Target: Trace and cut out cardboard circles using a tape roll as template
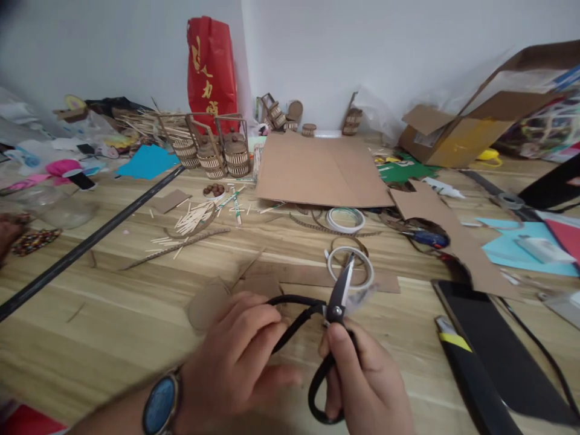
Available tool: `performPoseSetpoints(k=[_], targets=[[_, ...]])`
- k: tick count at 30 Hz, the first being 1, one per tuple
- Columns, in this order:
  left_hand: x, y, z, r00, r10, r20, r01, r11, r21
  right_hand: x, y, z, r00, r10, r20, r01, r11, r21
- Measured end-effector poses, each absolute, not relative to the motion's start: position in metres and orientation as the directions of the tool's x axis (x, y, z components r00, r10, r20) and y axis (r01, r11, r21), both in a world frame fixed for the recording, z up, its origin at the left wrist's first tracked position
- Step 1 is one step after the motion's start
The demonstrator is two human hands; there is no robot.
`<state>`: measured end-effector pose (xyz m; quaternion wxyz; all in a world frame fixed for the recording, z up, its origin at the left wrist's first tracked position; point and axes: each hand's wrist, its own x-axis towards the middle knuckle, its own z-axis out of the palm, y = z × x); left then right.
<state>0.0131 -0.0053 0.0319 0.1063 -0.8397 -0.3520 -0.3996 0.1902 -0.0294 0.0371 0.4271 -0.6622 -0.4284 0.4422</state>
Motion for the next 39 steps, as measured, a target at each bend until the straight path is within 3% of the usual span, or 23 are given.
performPoseSetpoints(k=[2,4,7,9,13,18,22,31,39], targets=[[0.011,-0.008,0.03,0.377,0.568,0.732,0.647,-0.727,0.231,0.194,-0.025,0.038,0.208,0.944,-0.258,0.154,-0.292,-0.944],[0.008,-0.009,0.029,0.279,0.707,0.65,0.594,-0.658,0.462,0.196,-0.024,0.037,0.161,0.95,-0.267,0.186,-0.295,-0.937],[0.005,-0.004,0.033,0.248,0.914,0.322,0.423,-0.401,0.813,0.199,-0.023,0.034,0.031,0.973,-0.23,0.304,-0.228,-0.925],[0.005,0.0,0.036,0.337,0.936,0.098,0.387,-0.233,0.892,0.2,-0.022,0.031,-0.065,0.982,-0.176,0.359,-0.141,-0.923],[0.007,0.004,0.041,0.418,0.901,-0.112,0.462,-0.105,0.881,0.202,-0.016,0.022,-0.175,0.982,-0.073,0.395,0.002,-0.918],[0.013,0.0,0.043,0.412,0.897,-0.161,0.524,-0.088,0.847,0.206,-0.007,0.012,-0.306,0.949,-0.071,0.387,0.056,-0.92],[0.016,-0.003,0.043,0.439,0.877,-0.195,0.561,-0.098,0.822,0.207,-0.005,0.004,-0.407,0.898,-0.168,0.347,-0.018,-0.938],[0.016,0.0,0.044,0.397,0.884,-0.248,0.678,-0.101,0.729,0.198,-0.004,0.013,-0.164,0.972,-0.169,0.417,-0.087,-0.905],[0.016,-0.006,0.038,0.395,0.887,-0.24,0.579,-0.037,0.814,0.2,-0.004,0.006,-0.119,0.988,-0.101,0.395,-0.046,-0.917]])
